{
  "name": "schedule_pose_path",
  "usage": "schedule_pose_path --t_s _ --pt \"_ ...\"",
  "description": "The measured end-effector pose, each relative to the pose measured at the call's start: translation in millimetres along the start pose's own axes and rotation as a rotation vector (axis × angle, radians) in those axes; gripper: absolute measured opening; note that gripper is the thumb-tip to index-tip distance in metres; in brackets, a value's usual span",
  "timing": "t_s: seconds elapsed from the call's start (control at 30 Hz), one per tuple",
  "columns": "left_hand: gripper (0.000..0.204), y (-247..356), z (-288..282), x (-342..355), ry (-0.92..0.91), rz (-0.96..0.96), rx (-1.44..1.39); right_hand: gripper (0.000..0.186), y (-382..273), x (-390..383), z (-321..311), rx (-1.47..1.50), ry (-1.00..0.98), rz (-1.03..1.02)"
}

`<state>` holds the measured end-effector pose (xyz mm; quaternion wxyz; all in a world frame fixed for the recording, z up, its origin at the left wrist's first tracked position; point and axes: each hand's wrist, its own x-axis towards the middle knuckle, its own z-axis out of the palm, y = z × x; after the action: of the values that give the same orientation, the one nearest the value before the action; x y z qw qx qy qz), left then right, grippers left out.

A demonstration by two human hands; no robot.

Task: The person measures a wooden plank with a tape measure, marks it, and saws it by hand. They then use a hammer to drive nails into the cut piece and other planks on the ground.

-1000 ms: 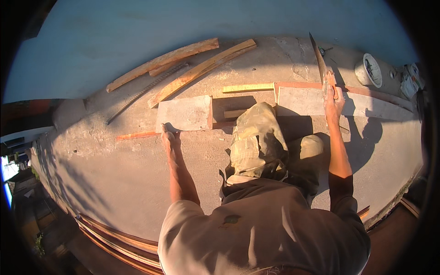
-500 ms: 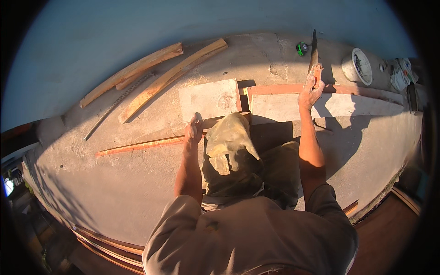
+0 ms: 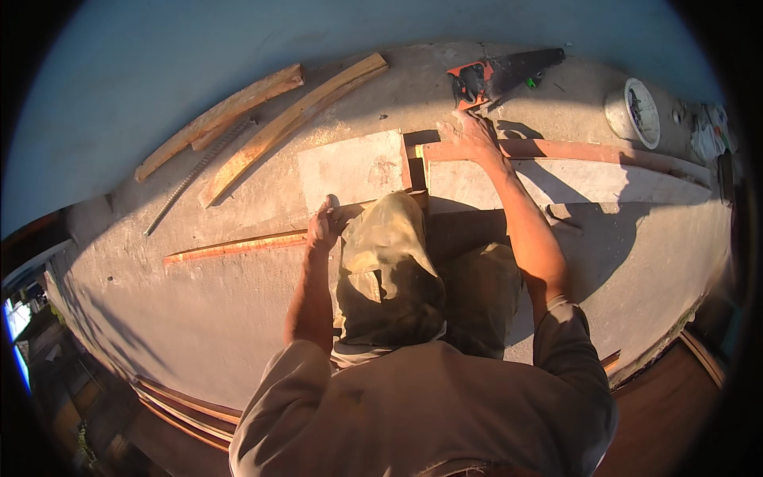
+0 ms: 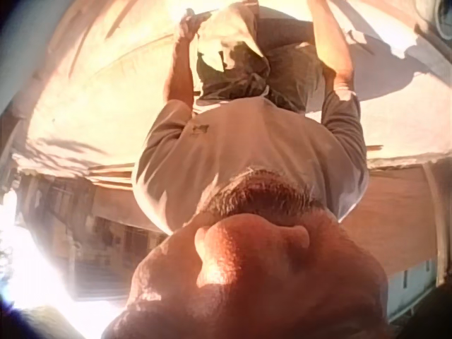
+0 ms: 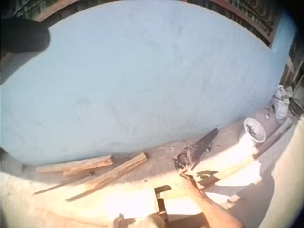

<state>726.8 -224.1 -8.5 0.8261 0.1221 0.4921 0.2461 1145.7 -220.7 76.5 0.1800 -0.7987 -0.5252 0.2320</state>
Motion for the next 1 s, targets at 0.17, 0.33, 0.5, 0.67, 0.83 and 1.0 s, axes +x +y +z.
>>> schedule_pose_path --t_s 0.17,0.33,0.5,0.67,0.83,1.0 --pt "0.076 0 -7 10 0.136 0.029 0.025 0.053 -18 -94 -3 -0.229 -0.17 -0.115" --pt "0.078 -12 19 4 0.149 0.105 0.032 0.053 -8 -162 10 -0.221 -0.025 -0.284" --pt "0.066 -48 38 -25 0.166 0.038 0.074 0.047 10 -171 41 -0.147 0.147 -0.238" --pt "0.056 -54 23 -20 0.121 0.196 0.112 0.052 -2 -147 38 0.014 -0.037 0.084" --pt "0.049 -60 7 -5 0.276 0.223 -0.009 0.069 -17 -134 30 -0.089 -0.348 0.236" --pt "0.045 -54 4 -10 0.146 0.284 0.198 0.069 -26 -106 58 -0.092 -0.242 0.069"
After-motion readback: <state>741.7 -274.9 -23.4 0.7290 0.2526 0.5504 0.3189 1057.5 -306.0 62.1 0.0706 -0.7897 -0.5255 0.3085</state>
